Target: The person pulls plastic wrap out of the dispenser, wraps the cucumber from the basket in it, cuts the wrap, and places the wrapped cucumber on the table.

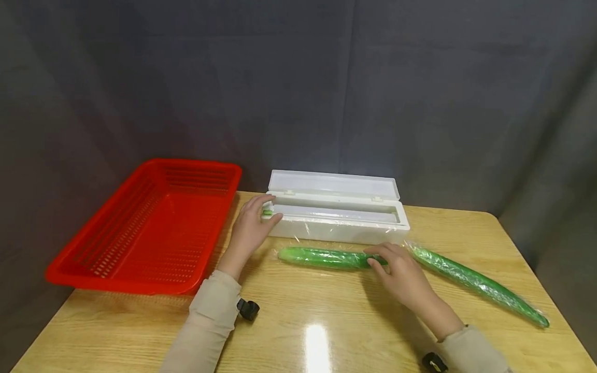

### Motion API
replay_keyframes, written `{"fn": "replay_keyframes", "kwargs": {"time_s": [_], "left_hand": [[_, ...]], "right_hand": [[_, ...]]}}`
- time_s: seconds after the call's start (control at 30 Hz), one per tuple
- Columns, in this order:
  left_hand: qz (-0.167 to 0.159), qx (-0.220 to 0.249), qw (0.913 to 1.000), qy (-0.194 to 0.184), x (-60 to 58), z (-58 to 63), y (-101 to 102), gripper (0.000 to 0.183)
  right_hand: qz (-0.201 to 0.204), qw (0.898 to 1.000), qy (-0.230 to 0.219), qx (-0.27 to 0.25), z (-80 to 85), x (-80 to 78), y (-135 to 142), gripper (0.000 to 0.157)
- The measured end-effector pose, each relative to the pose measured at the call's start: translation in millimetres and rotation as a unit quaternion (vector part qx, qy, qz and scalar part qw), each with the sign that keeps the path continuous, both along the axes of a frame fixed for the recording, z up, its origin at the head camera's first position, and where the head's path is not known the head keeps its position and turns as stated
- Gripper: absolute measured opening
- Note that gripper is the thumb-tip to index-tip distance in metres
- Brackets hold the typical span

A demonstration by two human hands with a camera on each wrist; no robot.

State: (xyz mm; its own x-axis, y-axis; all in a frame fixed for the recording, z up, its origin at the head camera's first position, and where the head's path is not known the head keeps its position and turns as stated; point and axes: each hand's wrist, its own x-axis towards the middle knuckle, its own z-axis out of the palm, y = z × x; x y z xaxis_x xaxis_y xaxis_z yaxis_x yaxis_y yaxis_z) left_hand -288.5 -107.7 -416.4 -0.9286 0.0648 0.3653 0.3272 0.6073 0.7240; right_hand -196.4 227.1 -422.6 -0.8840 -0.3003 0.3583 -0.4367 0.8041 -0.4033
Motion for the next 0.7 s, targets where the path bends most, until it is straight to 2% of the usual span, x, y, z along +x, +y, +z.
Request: {"fn": "replay_keyframes", "kwargs": {"time_s": [0.13,0.27,0.5,0.7], "left_hand": [[-0.018,0.035,0.9987,-0.033,-5.7,-3.4,-1,0.056],[-0.028,0.055,0.9966,-0.054,-5.6,-9.2,-4,0.061],[-0.026,0.056,0.9969,-0.05,-2.8,-18.4,-10,0.059],[-0.021,0.051,0.9972,-0.051,-1.7,-22.4,-17,0.06]], "right_hand": [[0.0,1.0,0.017,-0.007,3.4,-1.5,-5,0.022],[0.0,1.0,0.02,-0.009,7.3,-2.4,-13,0.021],[0.0,1.0,0.013,-0.012,17.9,-8.8,-29,0.021],[0.025,0.999,0.014,-0.021,23.8,-16.9,-46,0.019]]}}
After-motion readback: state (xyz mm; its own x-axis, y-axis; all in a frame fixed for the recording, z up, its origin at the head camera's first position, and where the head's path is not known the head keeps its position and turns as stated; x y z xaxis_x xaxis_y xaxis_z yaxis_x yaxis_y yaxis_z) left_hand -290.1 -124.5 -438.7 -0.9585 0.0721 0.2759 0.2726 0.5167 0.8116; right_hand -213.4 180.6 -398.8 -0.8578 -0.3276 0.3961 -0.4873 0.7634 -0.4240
